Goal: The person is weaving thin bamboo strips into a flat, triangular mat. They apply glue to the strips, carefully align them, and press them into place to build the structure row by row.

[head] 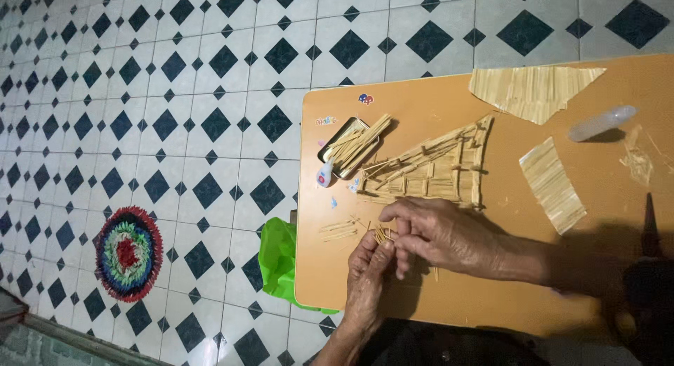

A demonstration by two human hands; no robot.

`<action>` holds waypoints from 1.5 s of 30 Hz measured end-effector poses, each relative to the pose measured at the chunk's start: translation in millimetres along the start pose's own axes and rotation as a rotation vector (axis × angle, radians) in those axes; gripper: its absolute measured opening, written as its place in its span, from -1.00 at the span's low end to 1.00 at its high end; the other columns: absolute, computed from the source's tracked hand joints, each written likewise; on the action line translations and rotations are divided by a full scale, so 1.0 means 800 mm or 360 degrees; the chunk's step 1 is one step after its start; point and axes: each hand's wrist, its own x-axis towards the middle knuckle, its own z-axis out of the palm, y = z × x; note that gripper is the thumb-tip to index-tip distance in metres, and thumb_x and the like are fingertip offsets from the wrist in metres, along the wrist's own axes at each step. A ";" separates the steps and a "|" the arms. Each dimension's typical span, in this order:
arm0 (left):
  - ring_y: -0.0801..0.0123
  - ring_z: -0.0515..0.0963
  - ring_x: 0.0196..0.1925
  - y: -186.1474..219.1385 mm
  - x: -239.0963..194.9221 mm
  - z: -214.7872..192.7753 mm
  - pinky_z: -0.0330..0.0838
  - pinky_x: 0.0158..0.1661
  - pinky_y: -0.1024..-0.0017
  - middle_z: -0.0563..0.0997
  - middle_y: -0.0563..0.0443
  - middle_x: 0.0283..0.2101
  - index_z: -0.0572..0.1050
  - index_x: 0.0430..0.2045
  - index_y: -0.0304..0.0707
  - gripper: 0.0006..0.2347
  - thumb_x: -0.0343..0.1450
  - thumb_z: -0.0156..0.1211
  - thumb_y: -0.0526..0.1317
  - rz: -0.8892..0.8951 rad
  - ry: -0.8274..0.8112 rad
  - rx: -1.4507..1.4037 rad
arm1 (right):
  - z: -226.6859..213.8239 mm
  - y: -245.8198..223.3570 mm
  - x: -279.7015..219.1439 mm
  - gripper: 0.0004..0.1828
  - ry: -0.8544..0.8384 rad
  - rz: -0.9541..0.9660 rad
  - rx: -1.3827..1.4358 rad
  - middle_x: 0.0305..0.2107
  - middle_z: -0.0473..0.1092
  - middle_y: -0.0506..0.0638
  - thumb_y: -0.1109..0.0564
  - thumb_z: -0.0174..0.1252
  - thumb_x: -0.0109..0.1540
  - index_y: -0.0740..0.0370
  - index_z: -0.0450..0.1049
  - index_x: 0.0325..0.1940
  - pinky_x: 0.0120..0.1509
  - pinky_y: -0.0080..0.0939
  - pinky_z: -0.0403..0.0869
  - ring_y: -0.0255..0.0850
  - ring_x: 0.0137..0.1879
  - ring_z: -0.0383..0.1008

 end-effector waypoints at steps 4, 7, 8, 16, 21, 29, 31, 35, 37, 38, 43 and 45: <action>0.42 0.34 -0.58 0.006 -0.008 0.034 0.33 -0.36 0.47 0.43 -0.08 -0.59 0.33 -0.46 -0.29 -0.94 0.43 -0.01 -0.38 -0.0008 -0.0015 -0.0319 | 0.005 0.005 -0.012 -0.77 0.0171 -0.0144 0.0004 -0.68 0.46 -0.18 0.26 0.15 0.13 0.20 0.36 -0.14 -0.34 -0.35 0.46 -0.36 -0.55 0.49; 0.38 0.34 -0.59 0.011 -0.014 0.054 0.29 -0.28 0.47 0.30 -0.07 -0.72 0.34 -0.56 -0.38 -0.90 0.39 0.01 -0.41 0.0083 0.0000 -0.0702 | 0.004 -0.005 -0.022 -0.86 0.0054 0.0184 -0.0311 -0.62 0.53 -0.38 0.09 0.10 0.18 0.00 0.39 -0.18 -0.48 -0.18 0.49 -0.40 -0.49 0.53; 0.41 0.38 -0.54 0.005 -0.014 0.045 0.29 -0.30 0.50 0.36 -0.04 -0.67 0.37 -0.54 -0.34 -0.90 0.40 0.04 -0.35 0.0070 0.0008 -0.0473 | 0.011 0.001 -0.026 -0.85 0.0135 0.0044 -0.0290 -0.68 0.49 -0.33 0.16 0.09 0.17 0.07 0.35 -0.18 -0.38 -0.18 0.46 -0.33 -0.49 0.49; 0.48 0.31 -0.61 -0.012 -0.028 0.040 0.16 -0.46 0.55 0.33 0.03 -0.70 0.30 -0.59 -0.20 -0.85 0.40 0.08 -0.27 0.0087 0.0026 -0.0111 | 0.022 -0.010 -0.043 -0.68 0.0256 0.0200 -0.0441 -0.77 0.46 -0.30 0.23 0.01 0.04 -0.04 0.31 -0.15 -0.48 -0.04 0.43 -0.21 -0.51 0.49; 0.50 0.24 -0.62 -0.018 -0.038 0.040 0.12 -0.45 0.54 0.29 0.03 -0.72 0.28 -0.59 -0.19 -0.84 0.42 0.05 -0.26 0.0088 0.0006 -0.0018 | 0.012 -0.041 -0.049 -0.85 -0.0149 0.0860 -0.0608 -0.45 0.50 -0.23 -0.16 -0.09 0.20 -0.24 0.25 -0.17 -0.37 0.29 0.36 0.03 -0.22 0.49; 0.41 0.32 -0.60 -0.020 -0.052 0.041 0.37 -0.41 0.37 0.31 0.02 -0.71 0.31 -0.57 -0.22 -0.89 0.40 0.03 -0.33 -0.0035 -0.0074 -0.0175 | 0.028 -0.019 -0.063 -0.95 0.0155 0.0524 -0.0349 -0.67 0.46 -0.29 0.02 0.05 0.16 -0.11 0.31 -0.35 -0.50 -0.17 0.40 -0.31 -0.52 0.51; 0.42 0.31 -0.60 -0.024 -0.052 0.040 0.34 -0.42 0.41 0.30 0.01 -0.72 0.28 -0.60 -0.20 -0.86 0.38 0.03 -0.33 -0.0065 -0.0041 -0.0184 | 0.027 -0.021 -0.067 -0.91 0.0033 0.0925 -0.0515 -0.49 0.50 -0.33 -0.16 0.06 0.14 -0.25 0.35 -0.33 -0.39 0.02 0.39 -0.22 -0.32 0.52; 0.35 0.33 -0.60 -0.041 -0.049 0.031 0.37 -0.41 0.34 0.32 -0.06 -0.69 0.22 -0.61 -0.19 -0.86 0.37 -0.02 -0.32 -0.0138 -0.0102 -0.0265 | 0.040 -0.002 -0.079 -0.97 0.0143 0.0746 -0.0416 -0.61 0.46 -0.35 0.01 0.08 0.11 -0.19 0.37 -0.41 -0.39 -0.15 0.37 -0.35 -0.42 0.48; 0.35 0.35 -0.60 -0.050 -0.049 0.024 0.32 -0.41 0.40 0.37 -0.08 -0.67 0.23 -0.60 -0.19 -0.85 0.36 0.03 -0.28 -0.0150 -0.0110 -0.0306 | 0.045 -0.003 -0.083 -0.95 0.0158 0.0771 -0.0360 -0.69 0.46 -0.35 0.02 0.08 0.08 -0.20 0.37 -0.42 -0.37 -0.22 0.37 -0.37 -0.46 0.46; 0.35 0.40 -0.58 -0.053 -0.049 0.018 0.33 -0.41 0.44 0.42 -0.07 -0.63 0.26 -0.55 -0.19 -0.88 0.37 0.04 -0.29 -0.0235 -0.0110 -0.0328 | 0.046 -0.009 -0.084 -0.93 0.0259 0.0576 -0.0019 -0.78 0.42 -0.24 0.16 0.07 0.11 -0.03 0.37 -0.43 -0.48 -0.31 0.37 -0.38 -0.60 0.41; 0.42 0.51 -0.55 -0.041 -0.053 0.018 0.38 -0.52 0.61 0.53 -0.06 -0.38 0.34 -0.22 -0.29 -0.79 0.38 0.07 -0.17 -0.0503 -0.0247 -0.0244 | 0.039 -0.013 -0.087 -0.80 0.0160 0.0936 -0.0234 -0.67 0.37 -0.33 0.00 0.11 0.13 -0.23 0.38 -0.16 -0.43 -0.23 0.30 -0.39 -0.56 0.35; 0.39 0.47 -0.51 -0.053 -0.051 0.011 0.30 -0.47 0.53 0.47 -0.09 -0.51 0.28 -0.41 -0.21 -0.91 0.43 0.01 -0.23 -0.0466 -0.0371 -0.0401 | 0.041 -0.010 -0.089 -0.73 0.0200 0.0811 -0.0238 -0.63 0.39 -0.30 0.04 0.08 0.12 -0.19 0.42 -0.09 -0.40 -0.21 0.34 -0.35 -0.52 0.35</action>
